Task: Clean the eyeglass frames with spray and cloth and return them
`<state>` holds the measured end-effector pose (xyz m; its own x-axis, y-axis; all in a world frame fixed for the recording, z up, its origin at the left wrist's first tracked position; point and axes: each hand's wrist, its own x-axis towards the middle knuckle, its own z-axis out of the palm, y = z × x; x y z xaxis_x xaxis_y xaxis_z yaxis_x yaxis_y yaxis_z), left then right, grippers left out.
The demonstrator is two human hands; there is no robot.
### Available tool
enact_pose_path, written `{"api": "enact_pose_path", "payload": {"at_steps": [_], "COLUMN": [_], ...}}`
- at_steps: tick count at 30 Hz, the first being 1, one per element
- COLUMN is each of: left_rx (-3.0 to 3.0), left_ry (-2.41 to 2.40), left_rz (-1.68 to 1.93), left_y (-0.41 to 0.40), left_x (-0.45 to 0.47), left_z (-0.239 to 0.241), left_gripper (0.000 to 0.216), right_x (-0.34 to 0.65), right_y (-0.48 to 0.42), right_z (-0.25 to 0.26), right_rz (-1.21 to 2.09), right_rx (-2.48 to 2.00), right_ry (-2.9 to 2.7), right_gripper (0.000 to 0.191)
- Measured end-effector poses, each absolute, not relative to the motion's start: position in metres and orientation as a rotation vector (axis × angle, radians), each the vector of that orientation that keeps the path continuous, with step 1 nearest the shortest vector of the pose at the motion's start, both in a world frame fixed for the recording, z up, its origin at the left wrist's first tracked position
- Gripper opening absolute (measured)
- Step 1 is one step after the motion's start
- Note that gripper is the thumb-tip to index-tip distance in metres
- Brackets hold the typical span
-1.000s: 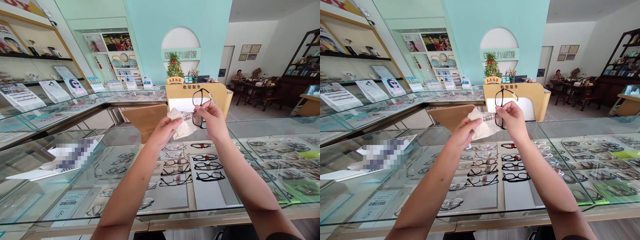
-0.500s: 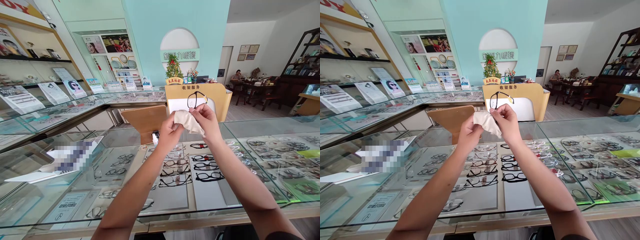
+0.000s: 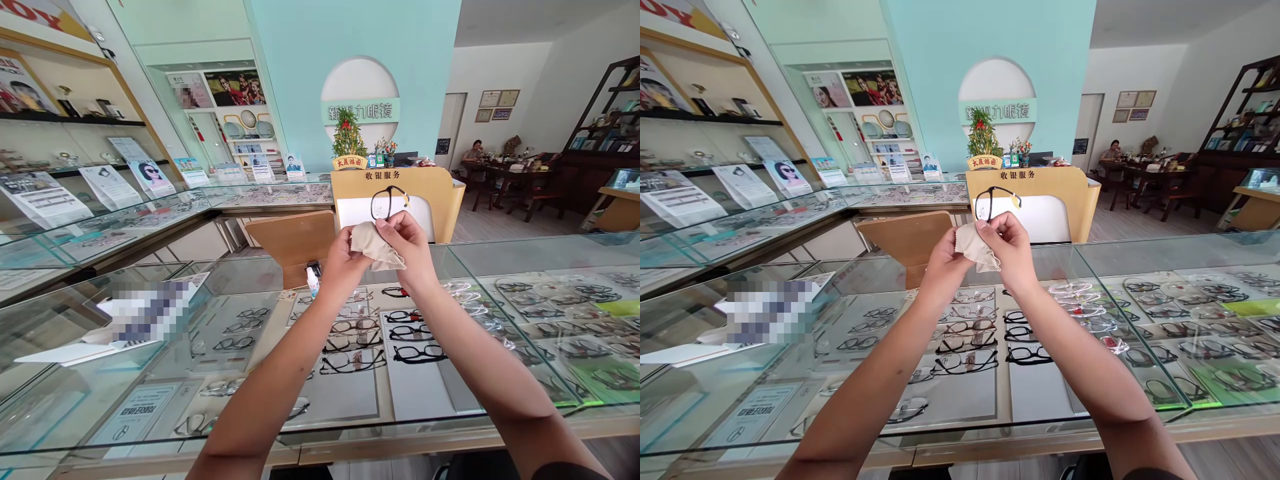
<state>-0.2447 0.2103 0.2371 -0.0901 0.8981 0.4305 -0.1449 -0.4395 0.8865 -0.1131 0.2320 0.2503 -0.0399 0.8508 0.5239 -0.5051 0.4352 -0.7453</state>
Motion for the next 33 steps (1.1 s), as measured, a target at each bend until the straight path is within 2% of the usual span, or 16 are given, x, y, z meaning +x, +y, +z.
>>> {"api": "enact_pose_path", "payload": {"at_steps": [7, 12, 14, 17, 20, 23, 25, 28, 31, 33], "left_rx": [1.25, 1.369, 1.454, 1.542, 1.561, 1.585, 1.578, 1.549, 1.527, 1.552], "left_ry": [0.803, 0.833, 0.943, 0.999, 0.952, 0.909, 0.882, 0.846, 0.88, 0.949], "left_rz": [1.423, 1.554, 1.666, 1.767, 1.776, 1.746, 1.714, 1.684, 1.748, 1.775], "left_y": [0.213, 0.205, 0.202, 0.2, 0.201, 0.205, 0.206, 0.205, 0.202, 0.199], "left_x": [-0.246, -0.246, -0.248, -0.251, -0.255, -0.26, -0.262, -0.263, -0.262, -0.261], "left_z": [0.23, 0.235, 0.239, 0.243, 0.246, 0.248, 0.249, 0.251, 0.253, 0.254], "left_gripper": [0.028, 0.018, 0.014, 0.011, 0.013, 0.015, 0.026, 0.036, 0.023, 0.014], "right_x": [-0.117, -0.112, -0.107, -0.097, -0.09, -0.086, -0.085, -0.084, -0.085, -0.085], "right_y": [0.23, 0.231, 0.229, 0.221, 0.213, 0.213, 0.217, 0.227, 0.233, 0.231], "right_z": [0.246, 0.247, 0.25, 0.255, 0.26, 0.263, 0.262, 0.259, 0.255, 0.256], "right_rz": [1.145, 1.144, 1.0, 0.575, 0.246, 0.123, 0.063, 0.101, 0.258, 0.324], "right_rx": [-0.307, -0.382, -0.453, -0.533, -0.559, -0.574, -0.595, -0.625, -0.706, -0.711], "right_ry": [-1.193, -1.28, -1.413, -1.688, -1.862, -1.907, -1.862, -1.723, -1.61, -1.612], "right_gripper": [0.046, 0.041, 0.044, 0.058, 0.042, 0.023, 0.018, 0.012, 0.017, 0.007]}}
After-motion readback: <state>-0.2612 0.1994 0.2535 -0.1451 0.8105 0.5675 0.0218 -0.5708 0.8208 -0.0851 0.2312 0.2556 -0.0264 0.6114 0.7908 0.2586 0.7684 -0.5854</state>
